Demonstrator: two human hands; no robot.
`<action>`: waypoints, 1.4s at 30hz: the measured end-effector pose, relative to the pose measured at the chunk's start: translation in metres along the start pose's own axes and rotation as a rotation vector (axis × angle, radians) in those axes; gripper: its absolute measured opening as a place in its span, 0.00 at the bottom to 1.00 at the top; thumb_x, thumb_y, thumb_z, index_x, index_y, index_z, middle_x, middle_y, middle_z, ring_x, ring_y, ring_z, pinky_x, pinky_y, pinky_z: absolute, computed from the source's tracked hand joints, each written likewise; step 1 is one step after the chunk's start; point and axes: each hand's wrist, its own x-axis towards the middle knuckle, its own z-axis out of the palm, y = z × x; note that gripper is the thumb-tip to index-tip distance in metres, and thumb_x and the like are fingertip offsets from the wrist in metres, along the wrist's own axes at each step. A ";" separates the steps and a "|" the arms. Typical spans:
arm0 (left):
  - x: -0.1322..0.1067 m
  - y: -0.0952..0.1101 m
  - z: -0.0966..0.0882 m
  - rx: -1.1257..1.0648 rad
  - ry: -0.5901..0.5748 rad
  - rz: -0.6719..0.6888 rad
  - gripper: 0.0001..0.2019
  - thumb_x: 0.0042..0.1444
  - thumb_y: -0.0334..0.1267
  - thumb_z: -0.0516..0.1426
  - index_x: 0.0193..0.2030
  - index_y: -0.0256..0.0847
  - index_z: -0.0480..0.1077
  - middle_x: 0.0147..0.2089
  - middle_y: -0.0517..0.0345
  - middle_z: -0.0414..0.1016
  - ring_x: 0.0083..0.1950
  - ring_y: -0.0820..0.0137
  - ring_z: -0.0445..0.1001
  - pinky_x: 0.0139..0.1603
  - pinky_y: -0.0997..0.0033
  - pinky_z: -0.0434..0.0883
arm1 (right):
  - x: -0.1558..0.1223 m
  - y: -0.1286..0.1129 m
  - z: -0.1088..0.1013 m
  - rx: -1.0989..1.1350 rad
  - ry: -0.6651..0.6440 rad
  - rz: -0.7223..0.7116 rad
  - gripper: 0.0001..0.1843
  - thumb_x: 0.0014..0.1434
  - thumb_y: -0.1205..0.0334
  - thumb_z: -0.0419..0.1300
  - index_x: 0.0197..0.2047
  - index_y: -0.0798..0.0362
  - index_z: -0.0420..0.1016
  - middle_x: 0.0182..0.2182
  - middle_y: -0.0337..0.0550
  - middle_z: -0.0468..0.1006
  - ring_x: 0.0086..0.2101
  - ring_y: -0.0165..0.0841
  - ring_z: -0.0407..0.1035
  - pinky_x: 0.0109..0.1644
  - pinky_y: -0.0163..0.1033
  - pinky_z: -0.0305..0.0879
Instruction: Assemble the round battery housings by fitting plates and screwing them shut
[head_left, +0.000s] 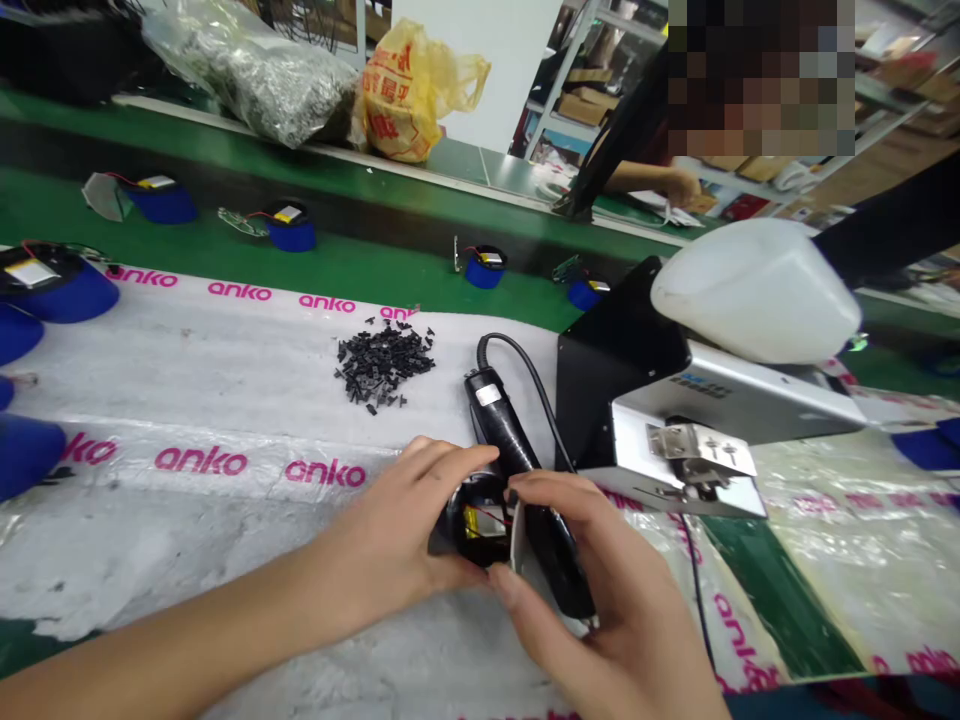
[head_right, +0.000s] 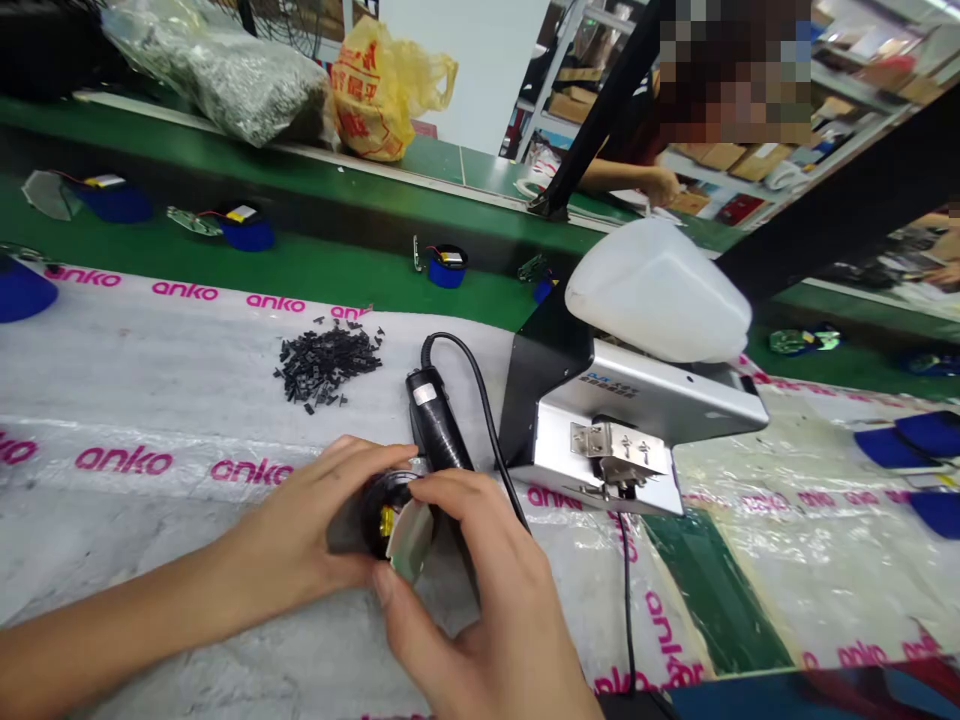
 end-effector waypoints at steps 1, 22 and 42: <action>0.001 0.000 -0.003 -0.002 -0.016 0.005 0.34 0.53 0.35 0.68 0.65 0.45 0.63 0.57 0.53 0.73 0.60 0.57 0.67 0.60 0.56 0.69 | -0.001 0.000 0.000 0.048 0.006 0.045 0.16 0.61 0.63 0.61 0.52 0.44 0.67 0.49 0.39 0.73 0.50 0.32 0.71 0.50 0.32 0.70; 0.003 -0.004 -0.017 -0.718 -0.195 -0.211 0.09 0.62 0.41 0.61 0.39 0.39 0.79 0.68 0.49 0.65 0.27 0.80 0.78 0.32 0.76 0.78 | -0.022 0.010 0.013 0.006 0.046 0.041 0.20 0.60 0.64 0.62 0.55 0.45 0.65 0.52 0.44 0.72 0.55 0.38 0.68 0.59 0.43 0.69; 0.014 0.008 -0.014 -0.716 -0.031 -0.436 0.23 0.50 0.32 0.66 0.51 0.45 0.65 0.65 0.51 0.67 0.16 0.88 0.69 0.12 0.86 0.59 | -0.017 0.008 0.004 -0.187 -0.025 -0.114 0.21 0.63 0.64 0.62 0.58 0.48 0.67 0.54 0.45 0.71 0.57 0.37 0.66 0.62 0.40 0.67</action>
